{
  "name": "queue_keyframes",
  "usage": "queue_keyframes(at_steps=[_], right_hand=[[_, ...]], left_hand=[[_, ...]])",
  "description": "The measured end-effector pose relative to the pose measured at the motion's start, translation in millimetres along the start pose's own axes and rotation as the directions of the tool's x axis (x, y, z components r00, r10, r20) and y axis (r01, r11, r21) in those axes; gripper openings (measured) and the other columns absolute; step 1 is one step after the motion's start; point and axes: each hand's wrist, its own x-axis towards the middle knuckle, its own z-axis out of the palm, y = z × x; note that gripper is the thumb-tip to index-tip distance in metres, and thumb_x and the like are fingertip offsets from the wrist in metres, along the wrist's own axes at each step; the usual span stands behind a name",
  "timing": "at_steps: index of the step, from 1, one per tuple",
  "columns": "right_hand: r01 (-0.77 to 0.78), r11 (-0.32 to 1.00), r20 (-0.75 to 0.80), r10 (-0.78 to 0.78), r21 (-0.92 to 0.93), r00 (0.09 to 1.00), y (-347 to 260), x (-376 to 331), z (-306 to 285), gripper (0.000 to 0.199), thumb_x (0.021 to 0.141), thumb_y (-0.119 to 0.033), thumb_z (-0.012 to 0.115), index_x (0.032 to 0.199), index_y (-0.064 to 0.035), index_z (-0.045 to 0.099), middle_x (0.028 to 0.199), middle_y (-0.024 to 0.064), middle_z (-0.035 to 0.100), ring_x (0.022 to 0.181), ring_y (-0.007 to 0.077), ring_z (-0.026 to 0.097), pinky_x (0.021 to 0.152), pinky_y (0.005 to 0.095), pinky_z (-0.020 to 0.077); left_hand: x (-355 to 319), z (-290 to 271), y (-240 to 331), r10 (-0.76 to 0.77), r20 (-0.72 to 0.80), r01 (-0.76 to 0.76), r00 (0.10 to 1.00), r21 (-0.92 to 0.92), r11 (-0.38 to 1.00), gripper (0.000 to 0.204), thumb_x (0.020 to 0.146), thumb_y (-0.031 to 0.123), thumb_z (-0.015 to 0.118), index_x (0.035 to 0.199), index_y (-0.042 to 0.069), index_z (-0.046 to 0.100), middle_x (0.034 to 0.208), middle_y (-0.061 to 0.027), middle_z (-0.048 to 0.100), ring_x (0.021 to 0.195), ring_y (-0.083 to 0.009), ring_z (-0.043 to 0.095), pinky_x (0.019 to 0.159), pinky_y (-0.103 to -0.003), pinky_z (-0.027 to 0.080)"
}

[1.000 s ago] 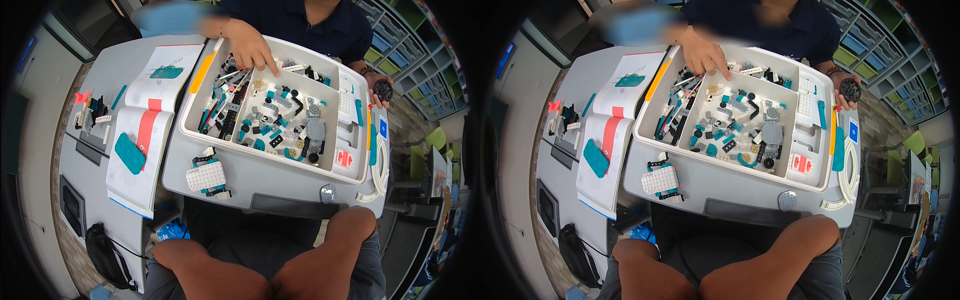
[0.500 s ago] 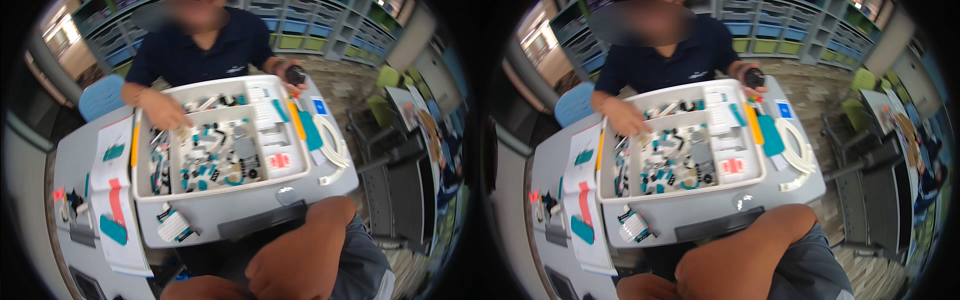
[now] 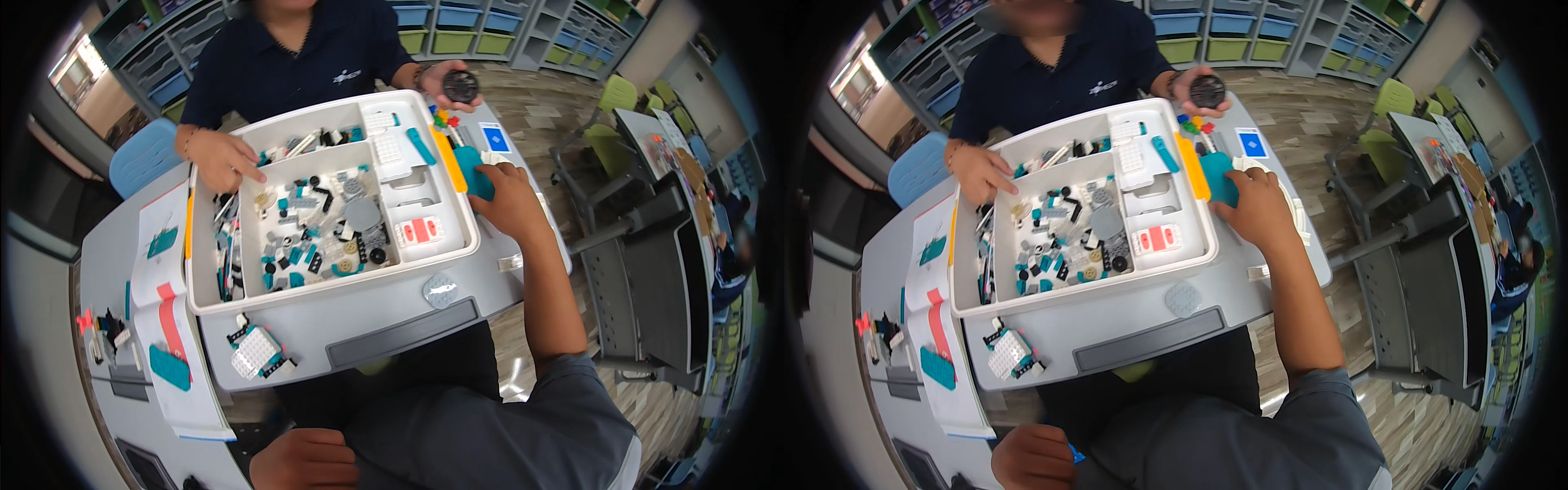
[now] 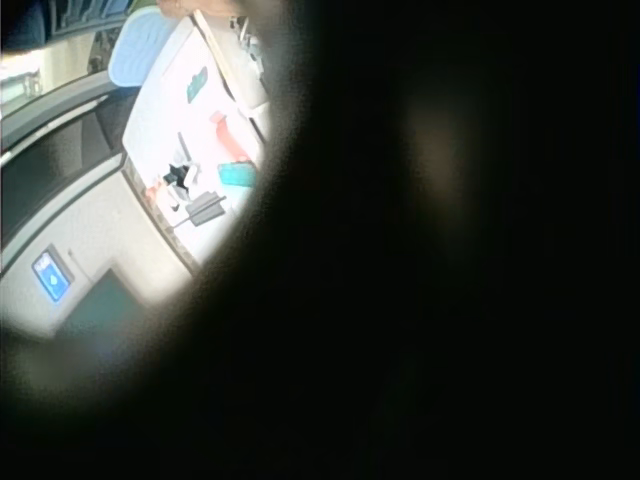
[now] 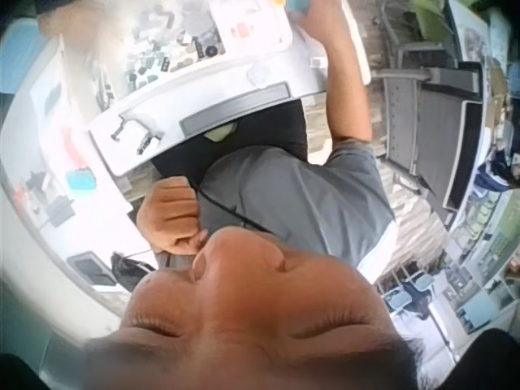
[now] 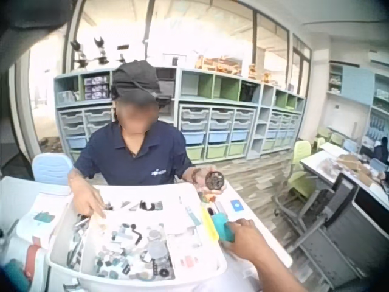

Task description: The person assembles a small Lego model using pieces from a compartmentalized tray. They select various bricks and connectors, attach them to a baseplate, and build up a small structure while referencing an instruction booklet.

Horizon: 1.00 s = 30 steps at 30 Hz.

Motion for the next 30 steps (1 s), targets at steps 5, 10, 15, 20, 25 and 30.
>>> queue_keyframes(at_steps=[5, 10, 15, 20, 25, 30], right_hand=[[-0.040, 0.999, -0.066, 0.040, -0.002, 0.997, -2, -4, 15, 0.061, 0.077, -0.033, 0.086, 0.129, -0.0086, 0.068, 0.122, 0.0216, 0.067, 0.118, 0.0394, 0.059, 0.105, 0.0465, 0.0474], [-0.109, 0.994, -0.048, 0.109, -0.004, 0.993, -12, 3, 17, 0.055, 0.078, -0.031, 0.083, 0.125, -0.0064, 0.068, 0.108, 0.0215, 0.071, 0.106, 0.0383, 0.065, 0.092, 0.0464, 0.0542], [-0.192, 0.978, -0.053, 0.197, 0.079, 0.979, -15, 2, -2, 0.054, 0.079, -0.032, 0.078, 0.124, -0.0032, 0.069, 0.101, 0.0225, 0.075, 0.094, 0.0384, 0.071, 0.085, 0.0443, 0.0579], [-0.239, 0.896, -0.099, 0.295, 0.374, 0.950, -2, -16, -32, 0.051, 0.082, -0.031, 0.073, 0.125, -0.0028, 0.069, 0.102, 0.0233, 0.076, 0.091, 0.0345, 0.074, 0.081, 0.0397, 0.0580], [-0.278, 0.824, -0.089, 0.366, 0.493, 0.926, 21, -27, -36, 0.050, 0.085, -0.034, 0.073, 0.126, -0.0064, 0.070, 0.101, 0.0218, 0.076, 0.090, 0.0312, 0.074, 0.082, 0.0380, 0.0570], [-0.194, 0.953, -0.188, 0.240, 0.233, 0.952, 40, -41, -18, 0.048, 0.086, -0.032, 0.078, 0.124, -0.0029, 0.071, 0.108, 0.0248, 0.075, 0.098, 0.0386, 0.073, 0.086, 0.0435, 0.0568]], left_hand=[[-12, 7, 3, -0.020, -0.040, 0.020, 0.999, -0.007, 1.000, 0.035, 0.080, 0.010, 0.072, 0.059, 0.011, 0.045, 0.061, -0.0037, 0.044, 0.050, -0.0219, 0.042, 0.049, -0.039, 0.027], [-19, 15, 15, -0.068, -0.131, 0.079, 0.989, 0.077, 0.994, 0.033, 0.080, 0.009, 0.072, 0.059, 0.010, 0.047, 0.062, -0.0048, 0.049, 0.051, -0.0221, 0.045, 0.050, -0.038, 0.029], [-20, 19, 20, -0.118, -0.173, 0.145, 0.978, 0.154, 0.977, 0.031, 0.080, 0.007, 0.071, 0.059, 0.009, 0.049, 0.062, -0.0050, 0.049, 0.051, -0.0223, 0.045, 0.051, -0.037, 0.030], [-29, 23, 11, -0.095, -0.230, 0.136, 0.968, 0.170, 0.976, 0.030, 0.080, 0.007, 0.071, 0.059, 0.009, 0.049, 0.062, -0.0058, 0.050, 0.051, -0.0229, 0.046, 0.051, -0.037, 0.030], [-31, 19, 11, -0.162, -0.232, 0.206, 0.959, 0.181, 0.962, 0.030, 0.082, 0.007, 0.070, 0.059, 0.008, 0.051, 0.062, -0.0066, 0.051, 0.051, -0.0234, 0.047, 0.052, -0.038, 0.031], [-51, 11, 8, -0.274, -0.127, 0.296, 0.953, 0.212, 0.931, 0.023, 0.081, 0.010, 0.078, 0.070, 0.010, 0.058, 0.072, -0.0024, 0.050, 0.062, -0.0200, 0.051, 0.055, -0.035, 0.038]])
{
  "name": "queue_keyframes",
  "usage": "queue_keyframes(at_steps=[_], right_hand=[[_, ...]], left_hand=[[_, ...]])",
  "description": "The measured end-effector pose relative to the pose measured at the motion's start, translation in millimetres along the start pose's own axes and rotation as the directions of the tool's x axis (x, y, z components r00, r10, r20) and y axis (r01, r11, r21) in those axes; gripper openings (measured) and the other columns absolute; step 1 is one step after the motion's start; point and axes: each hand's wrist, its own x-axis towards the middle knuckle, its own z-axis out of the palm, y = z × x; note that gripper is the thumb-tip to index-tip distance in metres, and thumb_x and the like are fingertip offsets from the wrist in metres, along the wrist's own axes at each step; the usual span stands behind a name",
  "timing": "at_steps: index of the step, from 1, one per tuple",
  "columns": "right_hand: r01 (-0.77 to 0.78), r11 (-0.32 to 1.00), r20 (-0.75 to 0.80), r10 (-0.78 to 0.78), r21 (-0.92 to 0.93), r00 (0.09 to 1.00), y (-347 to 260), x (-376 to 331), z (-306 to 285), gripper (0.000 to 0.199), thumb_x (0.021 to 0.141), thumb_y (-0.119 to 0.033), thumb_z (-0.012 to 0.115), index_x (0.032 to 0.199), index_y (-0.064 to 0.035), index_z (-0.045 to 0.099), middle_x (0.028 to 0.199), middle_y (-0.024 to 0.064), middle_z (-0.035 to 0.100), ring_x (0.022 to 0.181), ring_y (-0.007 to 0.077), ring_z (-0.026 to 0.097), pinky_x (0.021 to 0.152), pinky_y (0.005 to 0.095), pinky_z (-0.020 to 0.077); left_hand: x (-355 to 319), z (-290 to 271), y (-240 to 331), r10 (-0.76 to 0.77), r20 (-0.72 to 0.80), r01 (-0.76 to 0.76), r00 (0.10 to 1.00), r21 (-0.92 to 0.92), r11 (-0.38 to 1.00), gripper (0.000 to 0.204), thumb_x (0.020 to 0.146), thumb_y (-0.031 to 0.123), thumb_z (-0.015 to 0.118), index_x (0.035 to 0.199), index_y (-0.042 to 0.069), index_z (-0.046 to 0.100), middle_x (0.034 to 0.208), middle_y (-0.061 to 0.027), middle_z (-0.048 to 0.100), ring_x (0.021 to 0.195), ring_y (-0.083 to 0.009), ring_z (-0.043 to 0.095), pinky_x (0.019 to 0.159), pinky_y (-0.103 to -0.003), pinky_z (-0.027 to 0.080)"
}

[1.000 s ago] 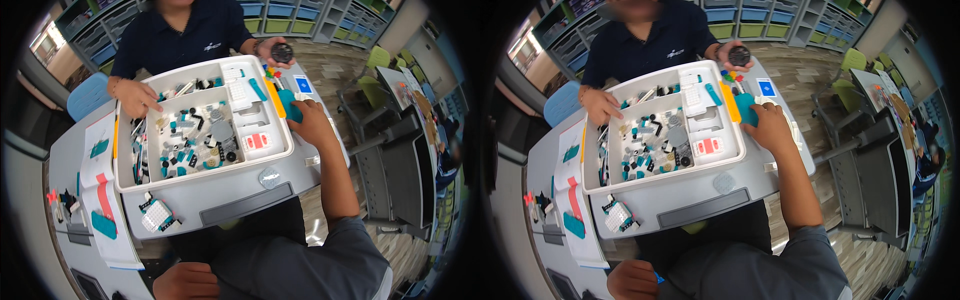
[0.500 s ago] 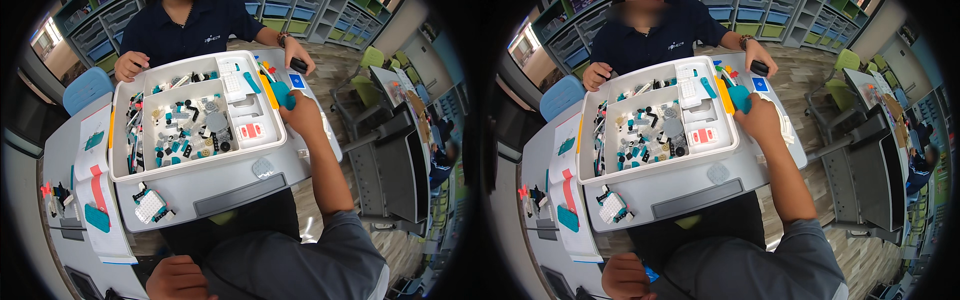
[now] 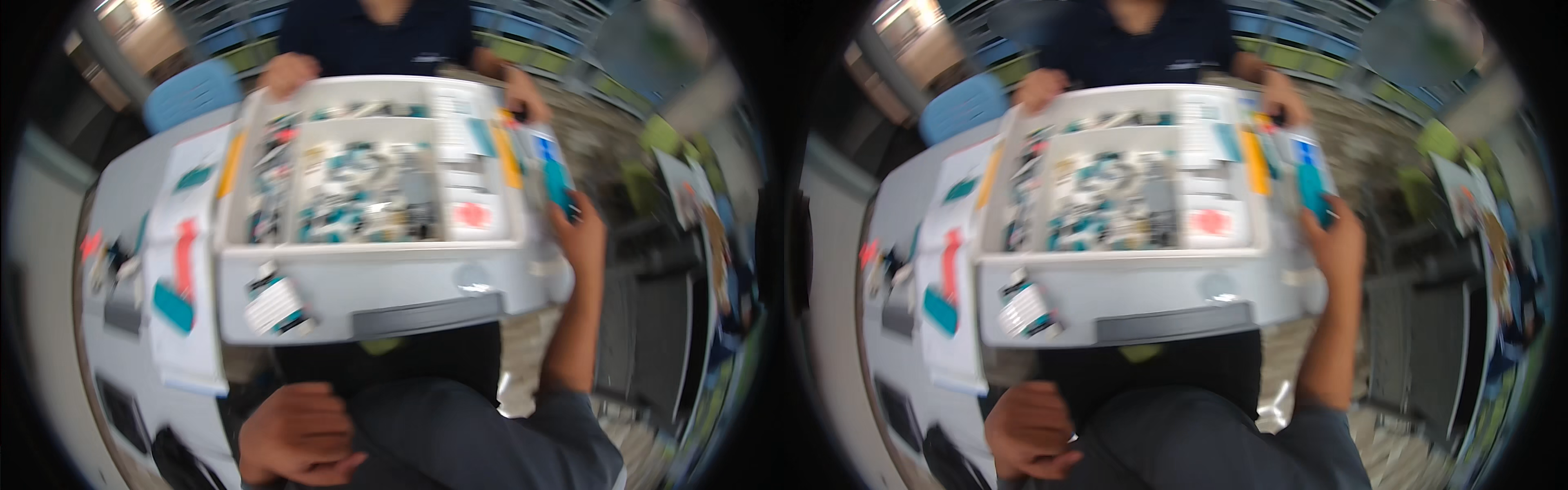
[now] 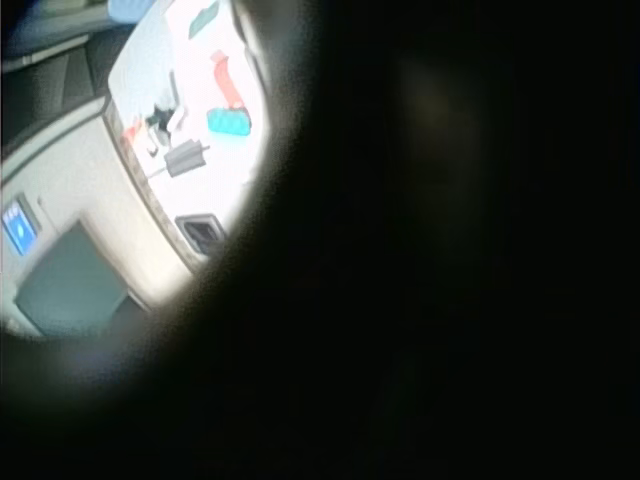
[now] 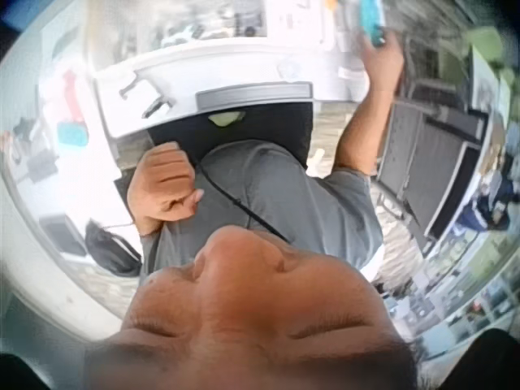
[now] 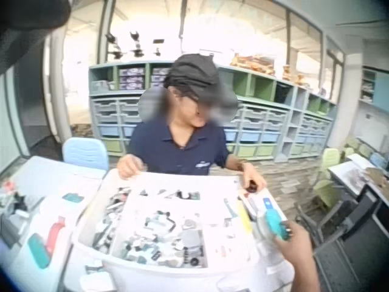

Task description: The person assembles a small Lego model using pieces from a compartmentalized tray. They select various bricks and connectors, attach them to a baseplate, and build up a small structure while referencing an instruction booklet.

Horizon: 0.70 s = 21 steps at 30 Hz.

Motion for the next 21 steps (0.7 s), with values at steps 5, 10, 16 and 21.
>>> queue_keyframes(at_steps=[5, 10, 16, 21], right_hand=[[0.116, 0.987, 0.074, -0.108, -0.108, 0.991, 17, -5, 28, 0.049, 0.090, -0.027, 0.078, 0.131, -0.0042, 0.067, 0.121, 0.0274, 0.069, 0.113, 0.0412, 0.066, 0.098, 0.0460, 0.0518], [0.109, 0.981, 0.095, -0.095, -0.163, 0.991, 8, -3, 34, 0.050, 0.091, -0.029, 0.077, 0.133, -0.0056, 0.065, 0.123, 0.0254, 0.067, 0.116, 0.0414, 0.062, 0.101, 0.0476, 0.0488], [0.249, 0.956, -0.077, -0.263, -0.157, 0.962, 19, -12, 27, 0.041, 0.092, -0.023, 0.078, 0.127, -0.0071, 0.066, 0.129, 0.0182, 0.065, 0.123, 0.0388, 0.056, 0.108, 0.0475, 0.0425], [0.229, 0.969, -0.158, -0.242, -0.092, 0.957, 6, -31, 9, 0.030, 0.091, -0.013, 0.076, 0.120, -0.0073, 0.069, 0.118, 0.0125, 0.067, 0.113, 0.0333, 0.058, 0.099, 0.0432, 0.0468]], left_hand=[[3, 14, 6, 0.046, -0.202, -0.051, 0.978, -0.021, 0.998, 0.031, 0.088, 0.008, 0.073, 0.067, 0.009, 0.052, 0.068, -0.0030, 0.046, 0.059, -0.0218, 0.048, 0.055, -0.037, 0.034], [-16, 21, 11, 0.014, -0.317, -0.007, 0.948, 0.023, 1.000, 0.032, 0.088, 0.006, 0.074, 0.066, 0.009, 0.050, 0.069, -0.0033, 0.045, 0.060, -0.0222, 0.047, 0.056, -0.037, 0.035], [-34, -5, 12, -0.050, -0.378, 0.089, 0.924, 0.087, 0.992, 0.033, 0.082, 0.004, 0.075, 0.062, 0.008, 0.048, 0.065, -0.0035, 0.046, 0.054, -0.0228, 0.044, 0.052, -0.038, 0.032], [-37, -19, 14, -0.131, -0.377, 0.192, 0.917, 0.128, 0.973, 0.033, 0.068, 0.002, 0.077, 0.059, 0.010, 0.046, 0.061, -0.0027, 0.046, 0.052, -0.0225, 0.044, 0.051, -0.036, 0.030]])
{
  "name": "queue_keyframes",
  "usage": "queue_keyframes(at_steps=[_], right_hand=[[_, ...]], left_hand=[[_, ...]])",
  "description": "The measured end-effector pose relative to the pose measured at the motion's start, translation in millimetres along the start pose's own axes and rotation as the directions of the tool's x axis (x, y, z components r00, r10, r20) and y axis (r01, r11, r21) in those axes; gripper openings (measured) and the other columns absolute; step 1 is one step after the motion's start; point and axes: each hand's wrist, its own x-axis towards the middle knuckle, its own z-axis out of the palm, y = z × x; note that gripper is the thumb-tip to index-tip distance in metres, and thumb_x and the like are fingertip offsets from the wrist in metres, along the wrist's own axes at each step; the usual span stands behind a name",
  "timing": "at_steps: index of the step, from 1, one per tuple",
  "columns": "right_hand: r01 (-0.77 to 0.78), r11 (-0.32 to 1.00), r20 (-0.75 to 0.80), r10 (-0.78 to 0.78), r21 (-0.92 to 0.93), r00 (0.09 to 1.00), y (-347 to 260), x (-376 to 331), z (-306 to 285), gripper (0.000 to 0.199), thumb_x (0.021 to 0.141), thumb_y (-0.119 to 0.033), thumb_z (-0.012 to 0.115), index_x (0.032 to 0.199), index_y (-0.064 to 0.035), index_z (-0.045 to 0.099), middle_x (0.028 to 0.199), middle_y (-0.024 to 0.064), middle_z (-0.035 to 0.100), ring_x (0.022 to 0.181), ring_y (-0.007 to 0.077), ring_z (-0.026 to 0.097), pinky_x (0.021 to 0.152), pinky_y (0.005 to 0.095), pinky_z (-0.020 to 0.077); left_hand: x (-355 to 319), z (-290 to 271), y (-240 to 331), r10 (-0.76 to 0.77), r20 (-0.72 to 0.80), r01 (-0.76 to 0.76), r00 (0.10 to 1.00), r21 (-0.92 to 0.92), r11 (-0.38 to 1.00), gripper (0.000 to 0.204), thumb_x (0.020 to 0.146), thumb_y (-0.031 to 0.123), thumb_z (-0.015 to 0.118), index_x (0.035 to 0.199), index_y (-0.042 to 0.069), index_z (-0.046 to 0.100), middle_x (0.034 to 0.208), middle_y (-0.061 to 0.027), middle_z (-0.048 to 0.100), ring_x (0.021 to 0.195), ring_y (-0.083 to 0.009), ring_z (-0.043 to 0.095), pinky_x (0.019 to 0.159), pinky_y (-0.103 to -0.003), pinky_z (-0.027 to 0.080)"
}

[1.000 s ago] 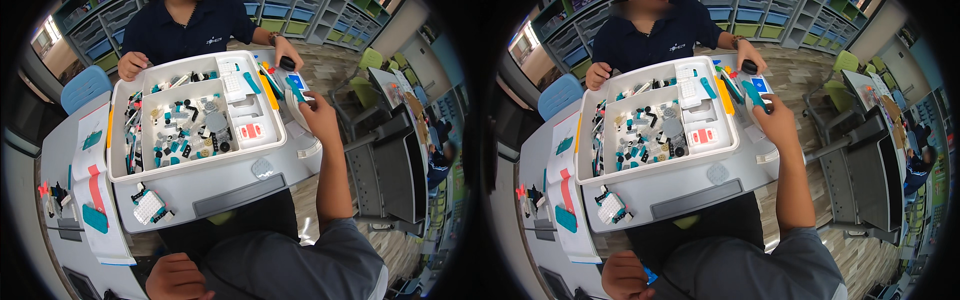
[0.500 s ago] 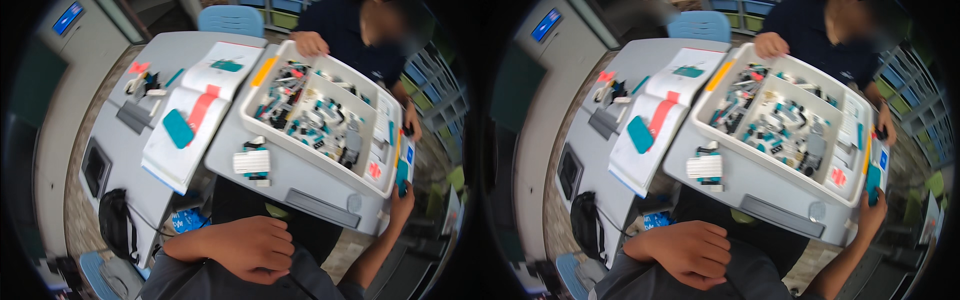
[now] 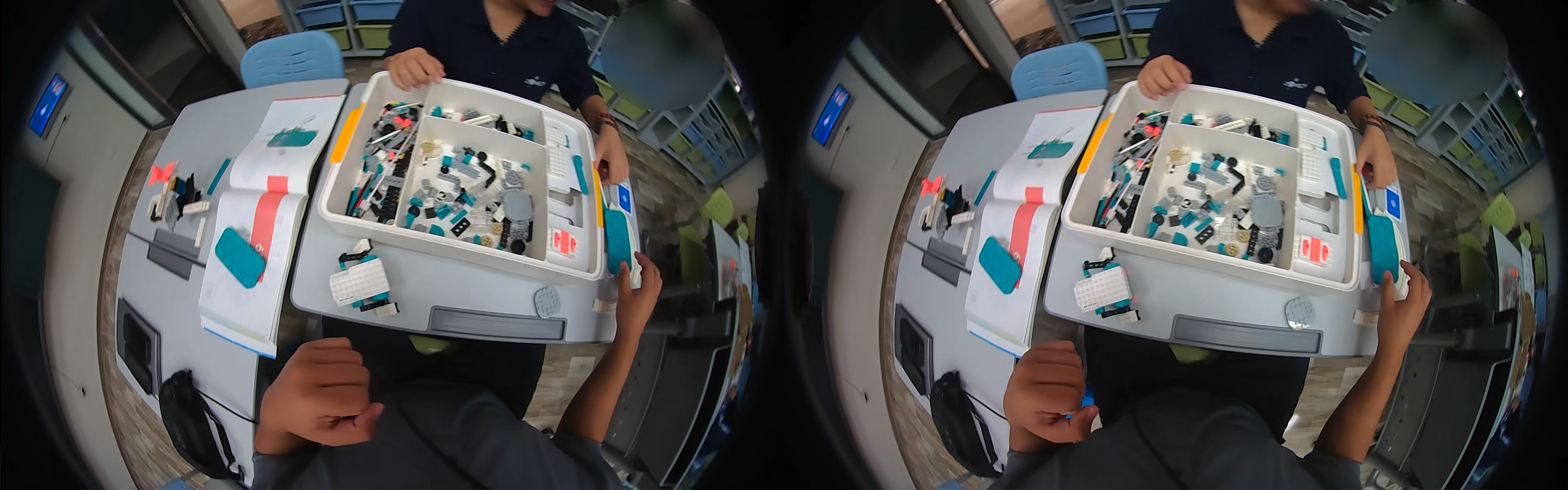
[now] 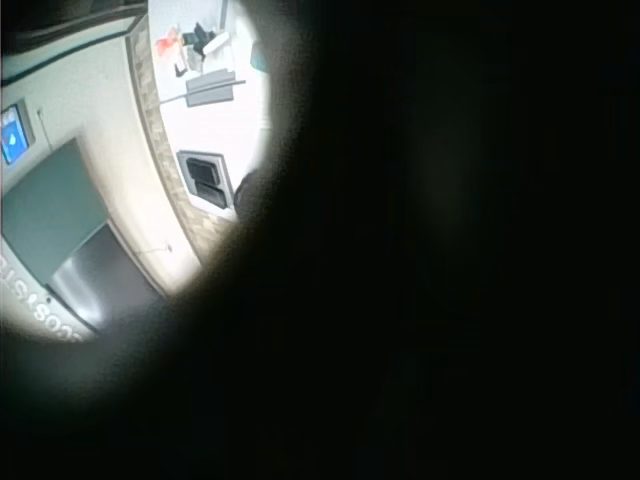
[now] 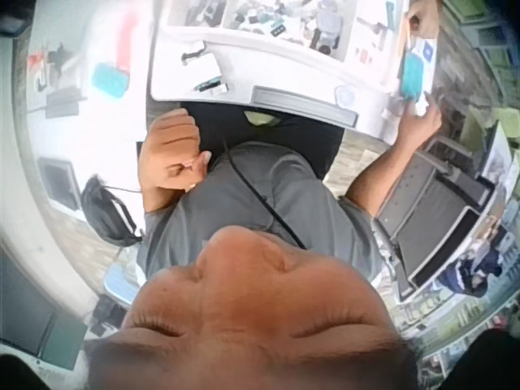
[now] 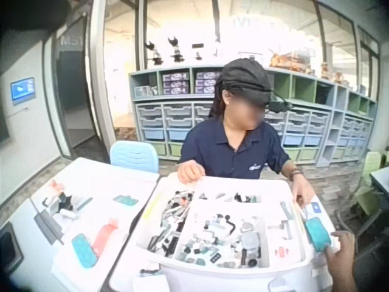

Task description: The person assembles a small Lego model using pieces from a compartmentalized tray. They select various bricks and connectors, attach them to a baseplate, and build up a small structure while referencing an instruction booklet.

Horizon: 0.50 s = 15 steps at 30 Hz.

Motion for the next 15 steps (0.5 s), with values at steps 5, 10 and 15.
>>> queue_keyframes(at_steps=[5, 10, 15], right_hand=[[-0.062, 0.987, -0.034, 0.068, 0.147, 0.997, -6, -4, -15, 0.024, 0.085, 0.004, 0.067, 0.108, -0.0054, 0.067, 0.097, 0.0071, 0.063, 0.097, 0.0244, 0.058, 0.089, 0.0366, 0.0482], [-0.047, 0.935, -0.033, 0.063, 0.351, 0.997, -19, -9, -20, 0.022, 0.082, 0.007, 0.063, 0.102, -0.0036, 0.066, 0.093, 0.0077, 0.061, 0.084, 0.0206, 0.058, 0.081, 0.0301, 0.0470], [0.123, 0.836, -0.035, -0.124, 0.535, 0.992, -43, -25, -2, 0.021, 0.074, 0.007, 0.061, 0.093, -0.0019, 0.063, 0.088, 0.0100, 0.061, 0.083, 0.0263, 0.058, 0.079, 0.0351, 0.0484]], left_hand=[[3, 10, 6, -0.087, -0.158, 0.096, 0.984, 0.048, 0.994, 0.035, 0.067, 0.000, 0.076, 0.058, 0.011, 0.044, 0.059, -0.0027, 0.049, 0.051, -0.0214, 0.046, 0.051, -0.034, 0.030], [18, 23, -1, -0.195, -0.247, 0.205, 0.949, 0.017, 0.979, 0.034, 0.073, 0.007, 0.081, 0.062, 0.008, 0.049, 0.060, -0.0053, 0.053, 0.053, -0.0223, 0.048, 0.053, -0.034, 0.033], [65, 25, -3, -0.224, -0.211, 0.249, 0.951, 0.100, 0.963, 0.032, 0.077, 0.011, 0.084, 0.066, 0.007, 0.054, 0.065, -0.0066, 0.058, 0.058, -0.0255, 0.053, 0.057, -0.037, 0.038]])
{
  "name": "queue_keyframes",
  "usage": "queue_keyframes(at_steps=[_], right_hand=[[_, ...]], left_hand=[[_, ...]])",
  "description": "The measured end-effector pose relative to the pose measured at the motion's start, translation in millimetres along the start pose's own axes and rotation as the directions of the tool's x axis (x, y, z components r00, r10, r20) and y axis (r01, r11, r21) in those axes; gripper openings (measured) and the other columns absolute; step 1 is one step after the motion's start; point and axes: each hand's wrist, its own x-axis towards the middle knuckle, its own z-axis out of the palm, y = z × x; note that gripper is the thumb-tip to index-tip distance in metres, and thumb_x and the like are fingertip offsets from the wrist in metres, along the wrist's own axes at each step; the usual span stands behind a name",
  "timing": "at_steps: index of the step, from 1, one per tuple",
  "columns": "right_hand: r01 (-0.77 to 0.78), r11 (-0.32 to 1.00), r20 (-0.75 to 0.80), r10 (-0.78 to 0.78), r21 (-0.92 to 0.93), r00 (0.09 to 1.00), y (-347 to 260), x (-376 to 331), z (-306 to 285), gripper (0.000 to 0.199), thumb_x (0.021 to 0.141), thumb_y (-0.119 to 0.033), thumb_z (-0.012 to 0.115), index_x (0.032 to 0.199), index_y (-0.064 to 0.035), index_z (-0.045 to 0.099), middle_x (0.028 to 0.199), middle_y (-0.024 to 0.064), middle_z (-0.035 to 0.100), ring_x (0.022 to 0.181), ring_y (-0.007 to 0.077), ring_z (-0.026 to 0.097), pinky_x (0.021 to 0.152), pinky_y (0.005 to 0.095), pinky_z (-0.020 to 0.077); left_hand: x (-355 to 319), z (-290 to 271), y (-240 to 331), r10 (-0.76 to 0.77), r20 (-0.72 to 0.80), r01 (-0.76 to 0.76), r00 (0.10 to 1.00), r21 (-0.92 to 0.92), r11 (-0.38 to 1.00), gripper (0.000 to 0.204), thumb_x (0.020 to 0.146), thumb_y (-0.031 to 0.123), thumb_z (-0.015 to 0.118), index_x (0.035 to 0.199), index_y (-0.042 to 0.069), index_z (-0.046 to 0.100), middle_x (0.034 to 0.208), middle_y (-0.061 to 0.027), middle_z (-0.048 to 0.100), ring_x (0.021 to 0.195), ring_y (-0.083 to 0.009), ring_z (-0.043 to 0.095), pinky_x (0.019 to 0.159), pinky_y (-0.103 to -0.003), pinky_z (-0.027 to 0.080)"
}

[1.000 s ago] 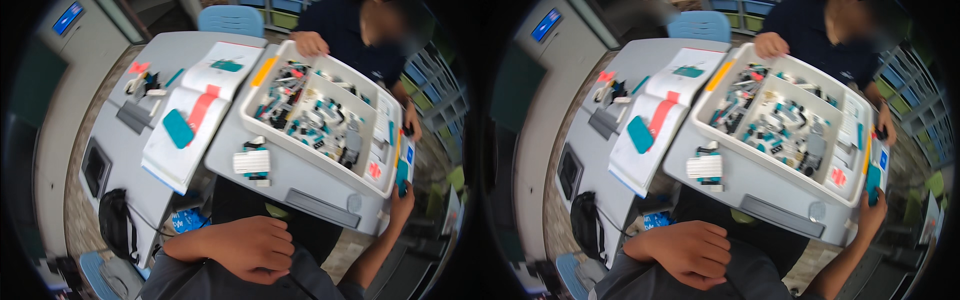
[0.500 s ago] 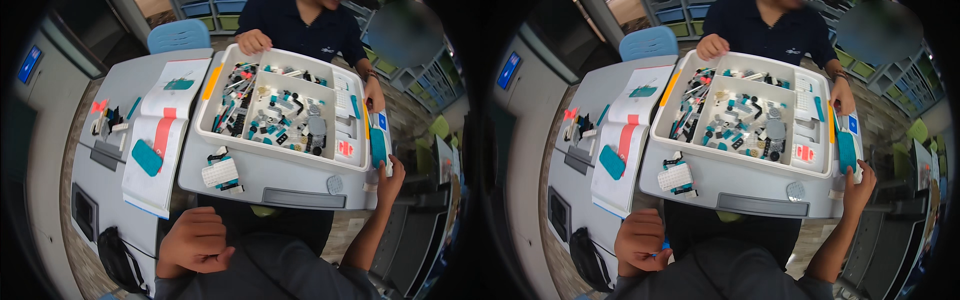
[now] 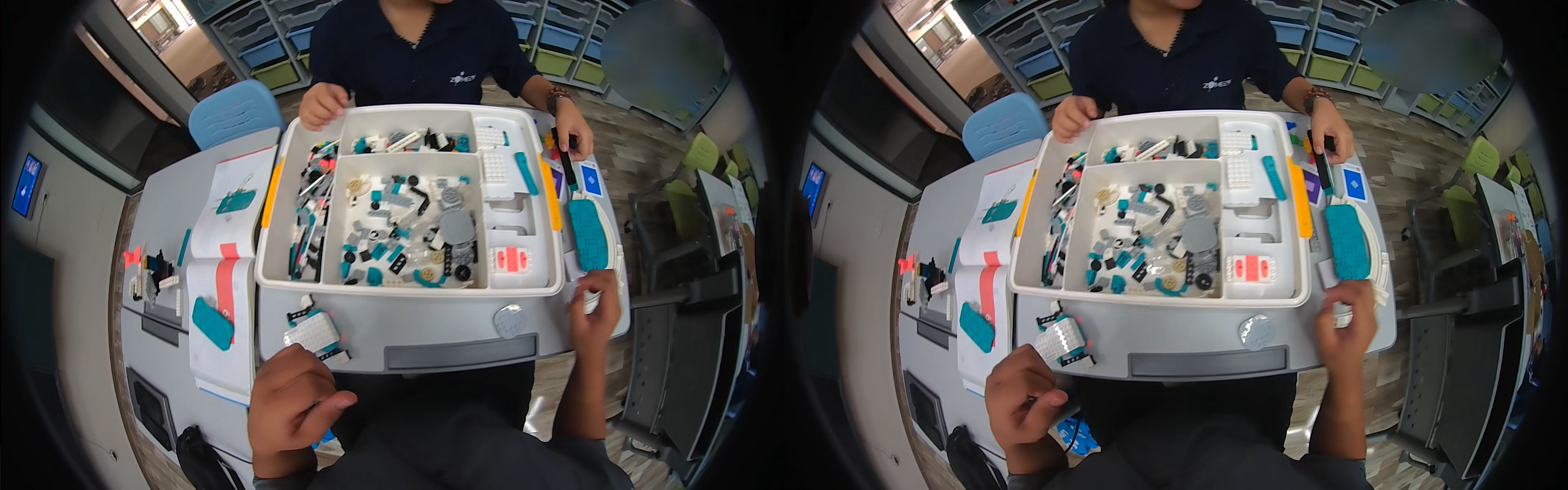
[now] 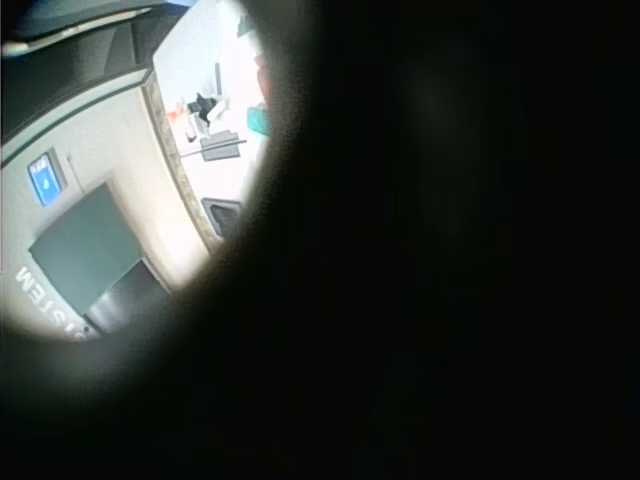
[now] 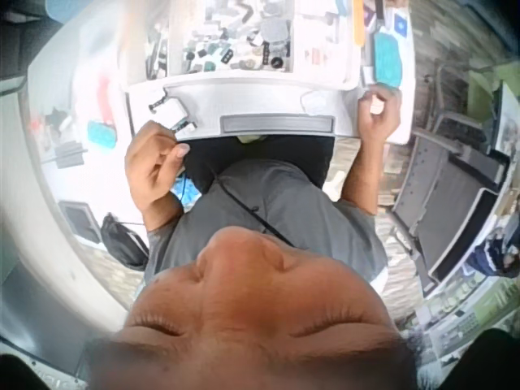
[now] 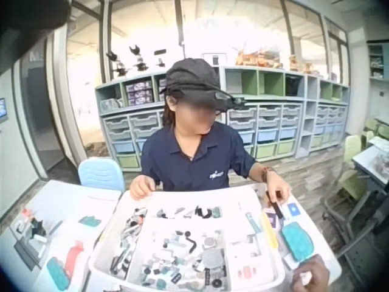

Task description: The person assembles a small Lego model using pieces from a compartmentalized tray. They select various bricks and connectors, attach them to a baseplate, and build up a small structure while referencing an instruction booklet.

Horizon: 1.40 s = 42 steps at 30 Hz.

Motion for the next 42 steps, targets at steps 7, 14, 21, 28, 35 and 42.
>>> queue_keyframes(at_steps=[7, 14, 21, 28, 35, 42], right_hand=[[0.231, 0.971, -0.072, -0.227, 0.063, 0.971, 3, -14, 24, 0.020, 0.068, 0.004, 0.061, 0.087, -0.0037, 0.060, 0.082, 0.0107, 0.057, 0.074, 0.0285, 0.052, 0.070, 0.0377, 0.0440], [0.107, 0.977, -0.062, -0.097, 0.187, 0.993, 9, -11, 25, 0.017, 0.074, 0.004, 0.060, 0.089, -0.0022, 0.059, 0.084, 0.0110, 0.055, 0.077, 0.0253, 0.050, 0.070, 0.0343, 0.0419], [0.078, 0.961, -0.026, -0.074, 0.266, 0.997, 11, -12, 26, 0.016, 0.074, 0.005, 0.059, 0.089, -0.0014, 0.060, 0.085, 0.0108, 0.055, 0.077, 0.0235, 0.050, 0.071, 0.0328, 0.0417], [0.001, 0.955, -0.003, -0.001, 0.295, 1.000, 13, -15, 26, 0.014, 0.077, 0.005, 0.059, 0.090, -0.0012, 0.060, 0.087, 0.0104, 0.055, 0.077, 0.0210, 0.049, 0.073, 0.0315, 0.0413], [-0.045, 0.952, 0.018, 0.042, 0.302, 0.999, 16, -15, 32, 0.011, 0.079, 0.003, 0.060, 0.089, -0.0019, 0.059, 0.089, 0.0105, 0.054, 0.082, 0.0225, 0.050, 0.078, 0.0329, 0.0418], [-0.127, 0.937, 0.003, 0.133, 0.326, 0.991, 34, -29, 31, 0.007, 0.090, -0.004, 0.057, 0.093, -0.0043, 0.052, 0.100, 0.0082, 0.048, 0.097, 0.0212, 0.049, 0.097, 0.0330, 0.0390]], left_hand=[[128, 39, -14, -0.082, 0.201, 0.023, 0.976, 0.279, 0.960, 0.016, 0.096, 0.010, 0.068, 0.087, 0.000, 0.059, 0.078, -0.0125, 0.059, 0.065, -0.0299, 0.055, 0.063, -0.041, 0.043], [200, 72, -87, -0.086, 0.331, -0.168, 0.940, 0.666, 0.727, 0.009, 0.096, 0.011, 0.065, 0.102, 0.004, 0.067, 0.094, -0.0130, 0.069, 0.081, -0.0339, 0.064, 0.080, -0.039, 0.053], [164, 76, -72, -0.115, 0.534, -0.072, 0.837, 0.318, 0.945, 0.027, 0.087, 0.007, 0.075, 0.113, 0.007, 0.069, 0.105, -0.0110, 0.063, 0.097, -0.0310, 0.064, 0.088, -0.039, 0.052], [151, 76, -84, -0.127, 0.434, -0.158, 0.892, 0.561, 0.813, 0.028, 0.085, 0.017, 0.079, 0.110, 0.005, 0.072, 0.109, -0.0121, 0.063, 0.101, -0.0327, 0.066, 0.090, -0.042, 0.052], [151, 98, -72, 0.021, 0.409, -0.170, 0.912, 0.330, 0.929, 0.029, 0.086, 0.015, 0.076, 0.114, 0.007, 0.072, 0.115, -0.0139, 0.066, 0.107, -0.0345, 0.066, 0.092, -0.044, 0.052], [160, 147, -73, -0.026, 0.570, -0.262, 0.821, 0.416, 0.871, 0.021, 0.084, 0.009, 0.069, 0.104, 0.010, 0.076, 0.110, -0.0128, 0.068, 0.098, -0.0333, 0.071, 0.086, -0.046, 0.057]])
